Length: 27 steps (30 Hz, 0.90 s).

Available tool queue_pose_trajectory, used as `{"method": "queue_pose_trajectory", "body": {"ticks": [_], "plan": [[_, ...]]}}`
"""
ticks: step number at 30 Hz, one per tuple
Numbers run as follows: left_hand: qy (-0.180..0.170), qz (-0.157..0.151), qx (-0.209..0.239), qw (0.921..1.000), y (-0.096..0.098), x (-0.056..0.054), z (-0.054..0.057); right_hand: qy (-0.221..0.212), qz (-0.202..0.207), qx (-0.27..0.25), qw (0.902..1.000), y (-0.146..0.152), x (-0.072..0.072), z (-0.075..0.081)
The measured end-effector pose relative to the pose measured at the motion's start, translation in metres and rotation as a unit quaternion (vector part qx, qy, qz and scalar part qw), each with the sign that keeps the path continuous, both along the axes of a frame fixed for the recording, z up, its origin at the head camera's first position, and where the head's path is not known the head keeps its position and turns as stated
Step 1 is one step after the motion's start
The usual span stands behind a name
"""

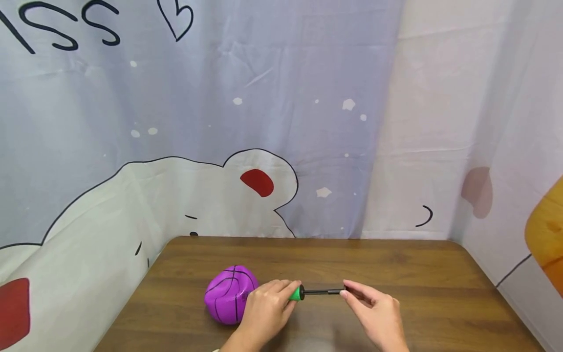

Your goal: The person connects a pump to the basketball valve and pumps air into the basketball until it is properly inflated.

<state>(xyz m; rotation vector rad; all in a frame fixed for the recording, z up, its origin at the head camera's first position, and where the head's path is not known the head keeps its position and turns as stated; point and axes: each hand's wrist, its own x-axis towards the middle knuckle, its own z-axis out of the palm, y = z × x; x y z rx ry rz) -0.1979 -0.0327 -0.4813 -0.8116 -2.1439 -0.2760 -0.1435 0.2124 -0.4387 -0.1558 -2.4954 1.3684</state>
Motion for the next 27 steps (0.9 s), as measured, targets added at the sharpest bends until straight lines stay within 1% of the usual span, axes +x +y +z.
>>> {"method": "queue_pose_trajectory", "body": {"ticks": [4, 7, 10, 12, 17, 19, 21, 27], "plan": [[-0.002, -0.002, 0.003, 1.0000, 0.000, 0.000, 0.000, -0.014, -0.011, 0.024, 0.9996, 0.014, 0.003, 0.006], [0.000, -0.004, 0.001, 1.0000, 0.001, 0.000, 0.001, -0.021, -0.013, 0.037, 0.9990, 0.018, 0.004, 0.006], [0.005, -0.001, -0.003, 1.0000, 0.001, 0.000, 0.001, -0.015, 0.000, 0.037, 0.9992, 0.014, 0.003, 0.004], [0.008, 0.001, -0.005, 1.0000, 0.002, 0.001, 0.002, 0.002, 0.008, 0.036, 0.9993, 0.008, 0.001, 0.001], [0.019, 0.000, -0.004, 0.9998, 0.004, 0.001, 0.003, 0.075, 0.031, 0.009, 0.9967, -0.017, -0.006, -0.008], [0.022, 0.000, -0.004, 0.9997, 0.005, 0.001, 0.003, 0.090, 0.040, -0.008, 0.9951, -0.027, -0.009, -0.012], [0.024, -0.001, -0.006, 0.9997, 0.006, 0.000, 0.003, 0.096, 0.048, -0.023, 0.9940, -0.037, -0.012, -0.016], [0.024, -0.009, -0.020, 0.9995, 0.005, 0.001, 0.003, 0.077, 0.079, -0.074, 0.9911, -0.055, -0.018, -0.027]]}}
